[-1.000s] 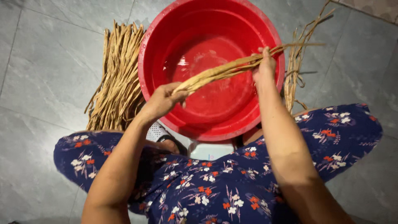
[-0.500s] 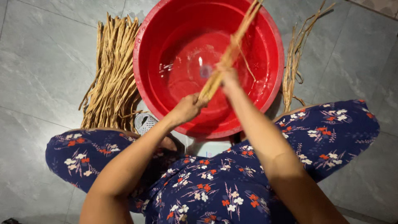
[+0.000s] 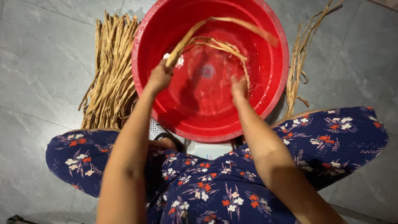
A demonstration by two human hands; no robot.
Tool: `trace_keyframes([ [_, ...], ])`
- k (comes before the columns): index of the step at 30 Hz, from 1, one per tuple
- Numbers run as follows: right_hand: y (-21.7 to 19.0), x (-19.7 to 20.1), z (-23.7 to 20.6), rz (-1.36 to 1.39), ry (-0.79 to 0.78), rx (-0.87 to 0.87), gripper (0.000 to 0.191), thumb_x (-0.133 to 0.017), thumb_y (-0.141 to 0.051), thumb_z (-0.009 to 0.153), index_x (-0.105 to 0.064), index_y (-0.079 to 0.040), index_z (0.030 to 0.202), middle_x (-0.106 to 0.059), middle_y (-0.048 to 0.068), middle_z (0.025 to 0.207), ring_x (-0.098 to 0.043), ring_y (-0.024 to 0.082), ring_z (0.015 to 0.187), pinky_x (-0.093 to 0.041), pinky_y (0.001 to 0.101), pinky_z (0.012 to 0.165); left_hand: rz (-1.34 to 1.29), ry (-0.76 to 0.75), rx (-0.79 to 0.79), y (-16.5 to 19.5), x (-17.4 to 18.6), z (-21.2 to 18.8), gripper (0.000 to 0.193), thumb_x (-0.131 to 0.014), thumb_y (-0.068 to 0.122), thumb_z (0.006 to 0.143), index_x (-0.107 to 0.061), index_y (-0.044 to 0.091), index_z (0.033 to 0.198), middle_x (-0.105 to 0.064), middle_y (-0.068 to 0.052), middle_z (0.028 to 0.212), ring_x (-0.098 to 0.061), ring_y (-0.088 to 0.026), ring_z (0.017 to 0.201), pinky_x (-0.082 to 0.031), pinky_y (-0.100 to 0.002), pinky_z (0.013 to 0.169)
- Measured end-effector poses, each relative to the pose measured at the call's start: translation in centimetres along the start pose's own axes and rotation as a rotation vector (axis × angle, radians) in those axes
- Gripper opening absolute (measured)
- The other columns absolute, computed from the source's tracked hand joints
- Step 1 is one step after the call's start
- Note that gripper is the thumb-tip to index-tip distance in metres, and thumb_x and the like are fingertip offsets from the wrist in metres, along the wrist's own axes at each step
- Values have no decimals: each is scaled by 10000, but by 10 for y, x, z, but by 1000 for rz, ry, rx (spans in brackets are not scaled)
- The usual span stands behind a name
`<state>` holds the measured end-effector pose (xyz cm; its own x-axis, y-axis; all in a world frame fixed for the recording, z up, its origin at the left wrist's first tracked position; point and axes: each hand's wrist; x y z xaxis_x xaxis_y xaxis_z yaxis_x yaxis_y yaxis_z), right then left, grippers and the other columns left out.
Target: The person places a small stool on the floor, then sits cross-legged and washes a bundle of dried sticks in a red basin of water. They repeatedly submerge, scrub, and rinse the sticks by hand, placing cleaned sticks aside on the floor.
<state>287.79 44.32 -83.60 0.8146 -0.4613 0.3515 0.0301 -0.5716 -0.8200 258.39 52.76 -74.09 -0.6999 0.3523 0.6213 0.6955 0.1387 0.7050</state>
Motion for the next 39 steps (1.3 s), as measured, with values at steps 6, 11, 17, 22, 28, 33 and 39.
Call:
trace_keyframes([
  [6,-2,-47,-44,-492,-516,506,700,-710,-140,909,-399,-85,1534,-504,208,1480,-498,352,1341,-411,464,1117,285,-14,177,-31,-92,11,318,-455,197,1020,-538,69,1299,-690,-289,1127,-676,-460,1033,-525,-593,886],
  [11,-3,-41,-46,-754,-754,342,627,-700,-238,940,-464,-177,1517,-317,132,1642,-282,368,1441,-268,516,1123,366,-130,109,-36,-140,-1,376,-368,197,1026,-572,91,1324,-662,-238,1276,-648,-423,1158,-503,-564,984],
  [17,31,-2,17,-566,-295,-30,410,-705,-345,963,-704,-51,1249,-723,166,1298,-702,319,1190,-549,418,1042,170,-272,498,-50,-136,7,621,-305,542,1151,-532,6,1368,-471,-270,1429,-428,-427,1339,-316,-543,1101],
  [22,19,-13,10,-318,-246,-253,486,-654,-408,964,-579,-132,1357,-593,145,1401,-581,336,1287,-496,508,1060,339,-328,440,-59,-124,15,405,-490,281,977,-659,97,1296,-654,-193,1352,-643,-367,1229,-515,-486,1017],
  [28,-23,-41,-21,140,-668,-504,556,-667,-406,961,-513,-120,1413,-595,177,1389,-595,312,1237,-500,505,1055,331,-584,208,6,-162,5,392,-576,383,945,-700,130,1218,-693,-151,1272,-697,-312,1125,-564,-468,943],
  [33,-40,-41,-28,281,-671,-540,414,-636,-112,975,-594,26,1363,-690,198,1204,-713,200,877,-627,300,747,329,-543,45,48,-160,-37,427,-538,297,986,-605,18,1302,-659,-272,1275,-683,-397,1124,-548,-513,942],
  [39,-76,-13,1,773,-448,-570,277,-487,-90,1005,-678,7,1181,-591,64,756,-413,49,466,-342,155,366,392,-510,-180,100,-81,-91,463,-435,420,1089,-510,47,1353,-695,-261,1178,-683,-408,1070,-520,-549,917],
])
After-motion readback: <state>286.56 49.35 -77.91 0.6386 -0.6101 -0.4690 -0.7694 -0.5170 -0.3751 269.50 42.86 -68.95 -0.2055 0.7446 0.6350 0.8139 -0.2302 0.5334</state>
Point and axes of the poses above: each hand's wrist, its own z-axis towards the middle knuckle, its own x-axis out of the back of the hand, y = z × x
